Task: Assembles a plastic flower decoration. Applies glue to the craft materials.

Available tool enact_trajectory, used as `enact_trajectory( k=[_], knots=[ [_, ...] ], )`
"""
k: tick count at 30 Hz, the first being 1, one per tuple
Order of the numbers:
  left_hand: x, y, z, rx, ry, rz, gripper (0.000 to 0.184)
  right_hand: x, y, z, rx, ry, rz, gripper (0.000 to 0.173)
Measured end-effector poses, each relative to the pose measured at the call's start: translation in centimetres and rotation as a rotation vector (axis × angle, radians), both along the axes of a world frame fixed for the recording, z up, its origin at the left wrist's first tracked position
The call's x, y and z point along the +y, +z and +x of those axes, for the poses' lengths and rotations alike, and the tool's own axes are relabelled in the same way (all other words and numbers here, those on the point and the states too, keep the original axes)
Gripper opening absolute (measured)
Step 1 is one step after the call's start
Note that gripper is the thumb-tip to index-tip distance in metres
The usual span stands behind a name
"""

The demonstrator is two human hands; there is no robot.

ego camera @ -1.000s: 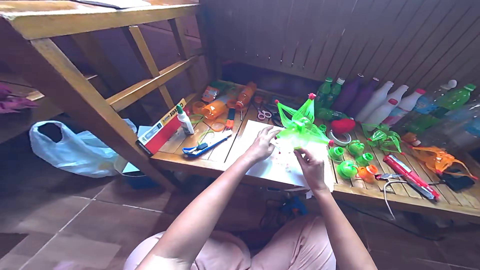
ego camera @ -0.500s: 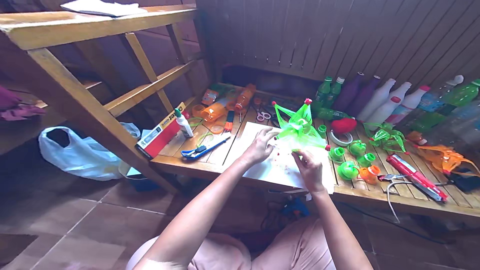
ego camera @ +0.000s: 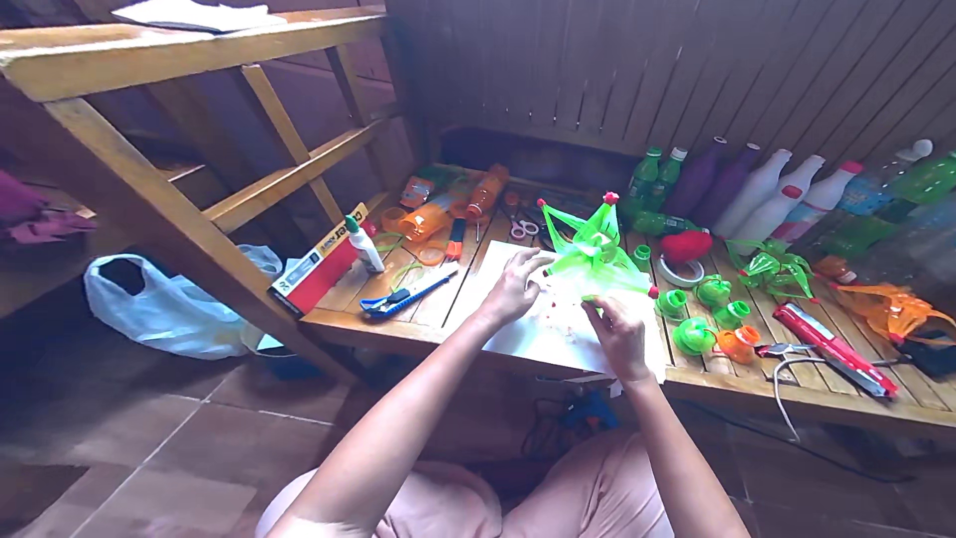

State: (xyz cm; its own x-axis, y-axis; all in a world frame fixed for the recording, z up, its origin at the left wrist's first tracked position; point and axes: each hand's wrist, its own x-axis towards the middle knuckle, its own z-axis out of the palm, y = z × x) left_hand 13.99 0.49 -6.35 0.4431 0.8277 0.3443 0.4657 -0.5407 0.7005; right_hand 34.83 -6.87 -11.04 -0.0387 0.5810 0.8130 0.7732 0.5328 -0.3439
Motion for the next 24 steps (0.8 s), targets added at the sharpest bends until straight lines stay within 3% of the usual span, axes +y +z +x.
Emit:
enact_trajectory(
  k=[4, 9, 15, 24],
  knots=[
    [-0.1, 0.6, -0.6, -0.05, 0.026, -0.054, 0.05, 0.0, 0.2, 0.0, 0.086, 0.047, -0.052, 0.019],
    [-0.5, 1.4, -2.3, -0.228, 0.168, -0.209, 0.044, -1.2, 2.4, -0.3, 0.465, 0.254, -0.279, 0.018],
    [-2.2, 1.7, -3.9, -0.336, 0.198, -0.249, 0.037, -2.4, 4.4, -0.2, 0.791, 0.375, -0.434, 0.011],
    [-4.7, 1.6, -3.8, -0.239, 0.181, -0.196, 0.032, -2.9, 4.8, 0.2, 0.924, 0.391, -0.471, 0.01]
  ],
)
